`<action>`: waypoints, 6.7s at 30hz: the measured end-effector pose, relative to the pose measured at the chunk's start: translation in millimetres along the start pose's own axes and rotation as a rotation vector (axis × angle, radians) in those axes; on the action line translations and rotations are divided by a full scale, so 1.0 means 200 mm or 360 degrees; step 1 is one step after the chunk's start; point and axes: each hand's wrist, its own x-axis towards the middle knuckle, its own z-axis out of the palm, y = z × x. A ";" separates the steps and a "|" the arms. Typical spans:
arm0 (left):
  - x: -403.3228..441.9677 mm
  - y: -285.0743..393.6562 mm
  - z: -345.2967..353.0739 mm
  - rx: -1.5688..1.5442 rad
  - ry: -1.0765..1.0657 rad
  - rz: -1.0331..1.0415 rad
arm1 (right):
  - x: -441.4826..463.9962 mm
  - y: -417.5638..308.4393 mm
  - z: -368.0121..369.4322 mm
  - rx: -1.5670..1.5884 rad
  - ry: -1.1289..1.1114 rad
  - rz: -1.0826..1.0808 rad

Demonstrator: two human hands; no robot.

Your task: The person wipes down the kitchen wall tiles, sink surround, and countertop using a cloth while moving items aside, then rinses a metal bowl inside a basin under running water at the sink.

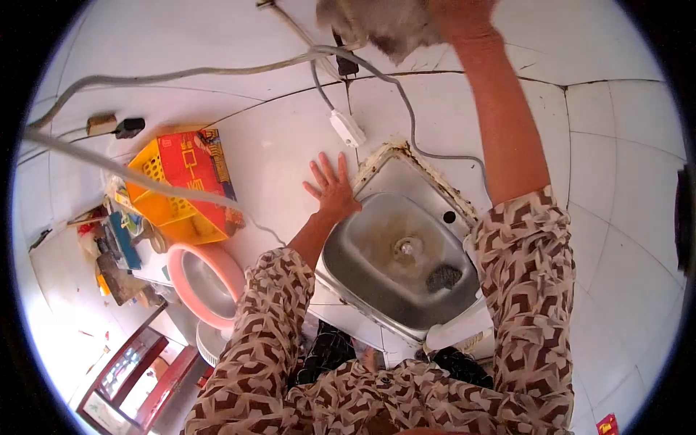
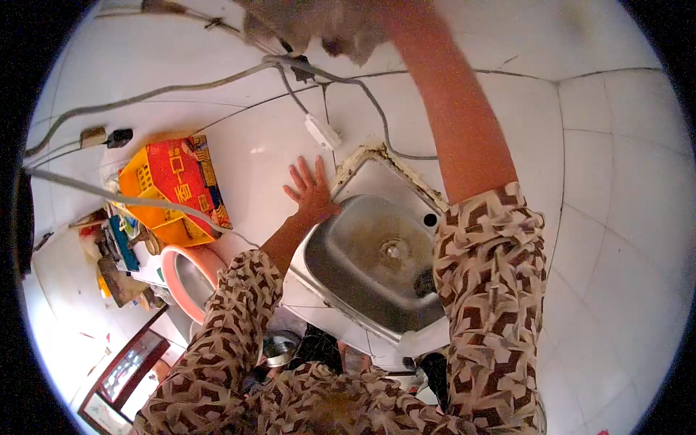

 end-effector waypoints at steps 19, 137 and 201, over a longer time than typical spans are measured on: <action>0.01 0.04 0.00 0.0131 0.0015 -0.0031 | -1.45 0.91 0.48 -0.0250 0.1023 0.1849; 0.03 0.10 -0.03 0.0329 0.0110 0.0301 | -1.85 0.95 -0.58 -0.0226 0.0317 0.1248; 0.04 0.08 0.02 0.0390 0.0126 0.0284 | -1.73 0.77 -1.28 -0.2524 -0.0895 0.0766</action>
